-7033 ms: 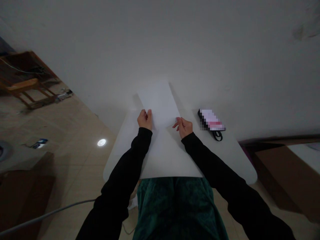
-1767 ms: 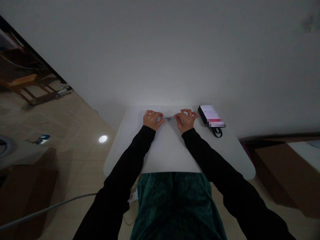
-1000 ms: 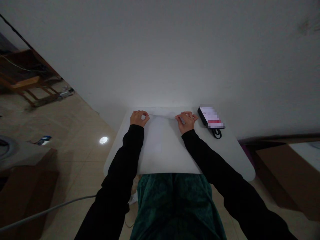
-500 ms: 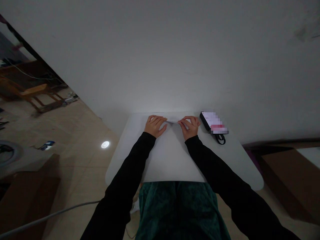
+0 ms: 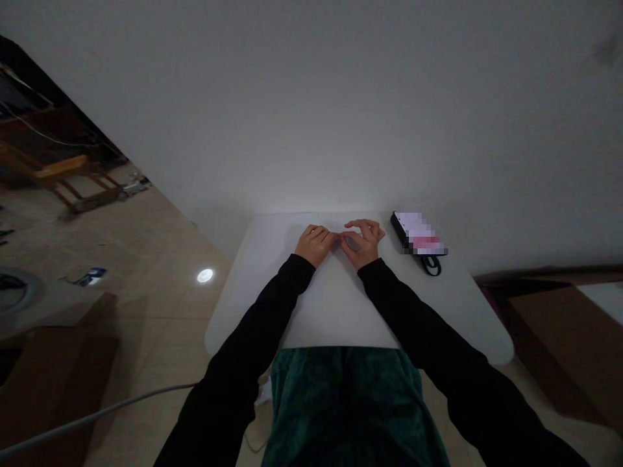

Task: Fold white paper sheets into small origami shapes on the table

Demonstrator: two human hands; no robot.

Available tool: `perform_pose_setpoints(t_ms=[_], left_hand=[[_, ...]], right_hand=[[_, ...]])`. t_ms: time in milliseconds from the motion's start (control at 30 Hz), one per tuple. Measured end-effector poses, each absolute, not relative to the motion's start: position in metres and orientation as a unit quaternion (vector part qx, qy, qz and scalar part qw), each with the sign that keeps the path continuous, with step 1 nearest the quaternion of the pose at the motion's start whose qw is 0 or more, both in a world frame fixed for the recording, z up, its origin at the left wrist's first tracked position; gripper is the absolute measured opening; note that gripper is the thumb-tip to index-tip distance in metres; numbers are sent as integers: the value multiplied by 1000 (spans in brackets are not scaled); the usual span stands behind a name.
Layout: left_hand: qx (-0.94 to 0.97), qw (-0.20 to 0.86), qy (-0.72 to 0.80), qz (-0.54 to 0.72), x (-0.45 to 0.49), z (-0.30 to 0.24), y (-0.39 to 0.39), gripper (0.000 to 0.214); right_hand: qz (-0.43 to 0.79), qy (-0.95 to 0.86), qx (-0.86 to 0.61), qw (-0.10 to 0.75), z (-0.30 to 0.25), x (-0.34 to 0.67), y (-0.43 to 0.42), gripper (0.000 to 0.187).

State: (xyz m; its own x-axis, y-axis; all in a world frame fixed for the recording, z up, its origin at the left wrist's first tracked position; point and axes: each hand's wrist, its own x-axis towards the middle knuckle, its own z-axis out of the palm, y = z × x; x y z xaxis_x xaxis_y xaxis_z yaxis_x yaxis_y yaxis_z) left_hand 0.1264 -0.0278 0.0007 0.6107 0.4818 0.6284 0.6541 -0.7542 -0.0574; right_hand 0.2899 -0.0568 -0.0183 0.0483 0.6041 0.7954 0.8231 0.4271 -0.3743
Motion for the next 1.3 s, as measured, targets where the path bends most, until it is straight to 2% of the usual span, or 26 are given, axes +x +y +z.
perform_pose_setpoints(t_ms=[133,233,367,467,567,667,800,1000,1133,1233,1300], left_hand=[[-891,103,-305,-321,126,4,-27,27],[-859,104,-347,-362,107,7,-18,27],[-719,77,-459,-516,71,3,3,23],[-526,-38,-501,-687,57,-2,16,22],[-417,-180,-495,-741,63,-6,22,19],[-395,-263,-496,-727,78,-7,20,13],[-422,-292,-481,-711,95,-8,12,13],[-444,-283,-476,-704,105,-13,6,14],[-540,-258,-502,-624,109,-18,-2,30],[-595,-230,-532,-557,114,-16,-9,28],[-618,-248,-533,-522,118,-12,-14,31]], right_hand=[[-111,-660,-542,509,-16,291,-56,5],[-115,-618,-565,534,-14,300,-52,3],[-98,-521,-608,591,-15,313,-44,3],[-35,-482,-601,636,-19,315,-40,15],[115,-508,-561,644,-23,309,-38,28],[261,-517,-521,627,-25,304,-36,37],[371,-475,-437,667,-23,302,-34,39],[467,-371,-387,703,-19,302,-33,35],[517,-335,-371,695,-15,304,-37,35],[516,-322,-373,701,-10,306,-39,36],[502,-317,-377,710,-7,308,-40,36]])
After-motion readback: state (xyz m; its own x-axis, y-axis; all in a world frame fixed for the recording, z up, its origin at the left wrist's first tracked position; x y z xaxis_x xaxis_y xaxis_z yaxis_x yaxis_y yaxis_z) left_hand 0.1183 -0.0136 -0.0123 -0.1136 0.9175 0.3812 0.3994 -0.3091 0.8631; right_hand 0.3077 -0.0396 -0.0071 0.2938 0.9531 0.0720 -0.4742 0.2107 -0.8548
